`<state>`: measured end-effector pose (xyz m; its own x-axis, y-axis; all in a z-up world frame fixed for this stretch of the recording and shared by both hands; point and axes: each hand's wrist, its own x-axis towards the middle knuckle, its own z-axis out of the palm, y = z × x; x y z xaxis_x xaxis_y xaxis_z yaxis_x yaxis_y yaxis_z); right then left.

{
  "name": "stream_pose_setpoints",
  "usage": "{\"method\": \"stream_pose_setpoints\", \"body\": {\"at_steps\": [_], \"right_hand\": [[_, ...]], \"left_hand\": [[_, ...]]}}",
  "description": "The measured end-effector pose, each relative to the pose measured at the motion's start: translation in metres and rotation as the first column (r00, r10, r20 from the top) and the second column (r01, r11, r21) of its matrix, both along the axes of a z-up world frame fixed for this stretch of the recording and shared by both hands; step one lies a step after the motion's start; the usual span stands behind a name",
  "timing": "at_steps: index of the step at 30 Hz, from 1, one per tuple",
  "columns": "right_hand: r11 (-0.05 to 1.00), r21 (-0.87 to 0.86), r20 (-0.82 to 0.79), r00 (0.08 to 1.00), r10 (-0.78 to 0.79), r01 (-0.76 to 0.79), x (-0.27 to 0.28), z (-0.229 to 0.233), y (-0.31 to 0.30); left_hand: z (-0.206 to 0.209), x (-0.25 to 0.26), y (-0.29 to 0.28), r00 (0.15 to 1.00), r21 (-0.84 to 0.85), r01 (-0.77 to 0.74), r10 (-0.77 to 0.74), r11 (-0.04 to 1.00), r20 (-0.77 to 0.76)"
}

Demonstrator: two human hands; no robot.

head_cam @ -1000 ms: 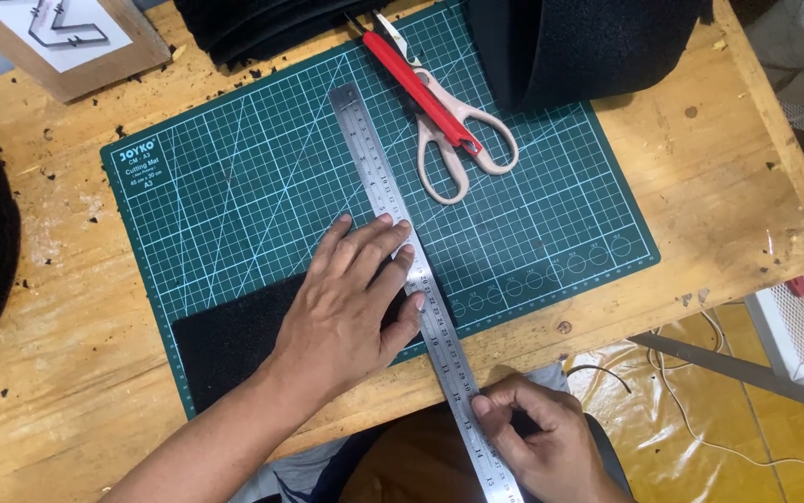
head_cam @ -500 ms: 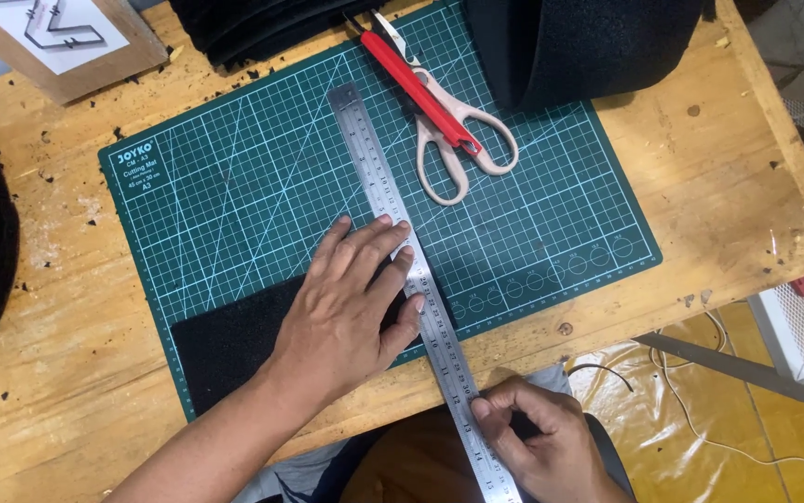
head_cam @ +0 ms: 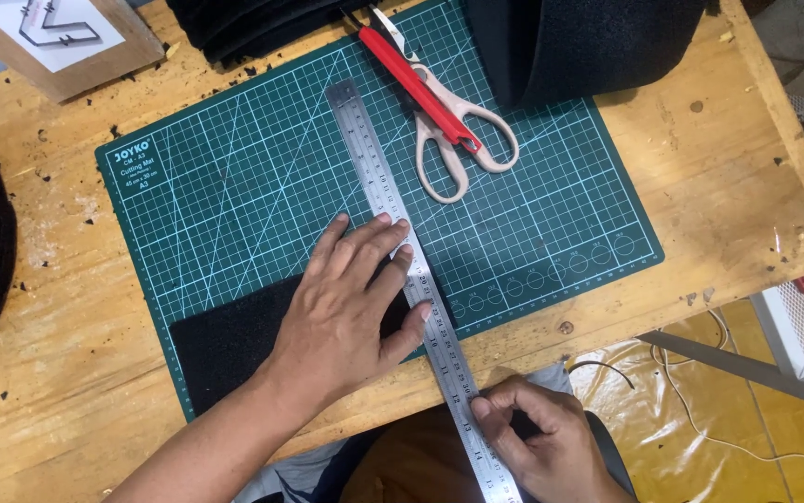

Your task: The person aligns a metal ruler on a piece of black fabric placed on a green cutting mat. They then use a red utility knife to cut the fabric along the straight edge of the ruler.

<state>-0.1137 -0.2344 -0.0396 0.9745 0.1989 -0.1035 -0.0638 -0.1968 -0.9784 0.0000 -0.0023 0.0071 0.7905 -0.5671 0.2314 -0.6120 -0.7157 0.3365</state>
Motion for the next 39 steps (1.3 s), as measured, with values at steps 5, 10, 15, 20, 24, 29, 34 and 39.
{"method": "stream_pose_setpoints", "body": {"at_steps": [5,10,15,20,24,29,34,39], "right_hand": [[1.0,-0.023,0.036,0.999,-0.01,0.011,-0.002,-0.004,0.0],[0.999,-0.049,0.037,0.999,-0.006,0.008,-0.003,-0.005,-0.001],[0.997,-0.076,0.037,0.999,-0.001,0.004,-0.002,-0.003,-0.001],[0.998,-0.062,0.065,0.998,0.008,-0.004,-0.001,-0.001,0.0],[0.999,-0.042,0.084,0.996,0.016,-0.012,-0.001,-0.001,0.0],[0.991,-0.134,0.028,1.0,-0.005,0.009,-0.005,0.007,-0.002],[0.95,-0.308,0.268,0.963,0.028,0.058,0.012,0.023,-0.011],[0.8,-0.52,0.609,0.787,0.101,0.299,0.074,0.043,-0.012]], "left_hand": [[0.001,0.0,0.0,1.0,0.01,0.01,-0.01,1.0,0.011],[0.003,0.001,0.0,1.0,0.012,0.015,-0.015,1.0,-0.004],[0.003,0.001,0.0,1.0,0.053,0.018,-0.017,0.998,-0.023],[0.002,0.001,0.002,0.998,0.107,0.024,-0.017,0.994,-0.062],[0.0,0.0,0.003,0.994,0.152,0.034,-0.018,0.988,-0.106],[-0.006,0.0,0.004,0.993,0.179,0.036,-0.015,0.983,-0.12],[-0.009,-0.001,0.007,0.99,0.16,0.041,-0.019,0.986,-0.141],[-0.004,-0.003,0.008,0.998,0.07,0.043,-0.04,0.997,-0.045]]}}
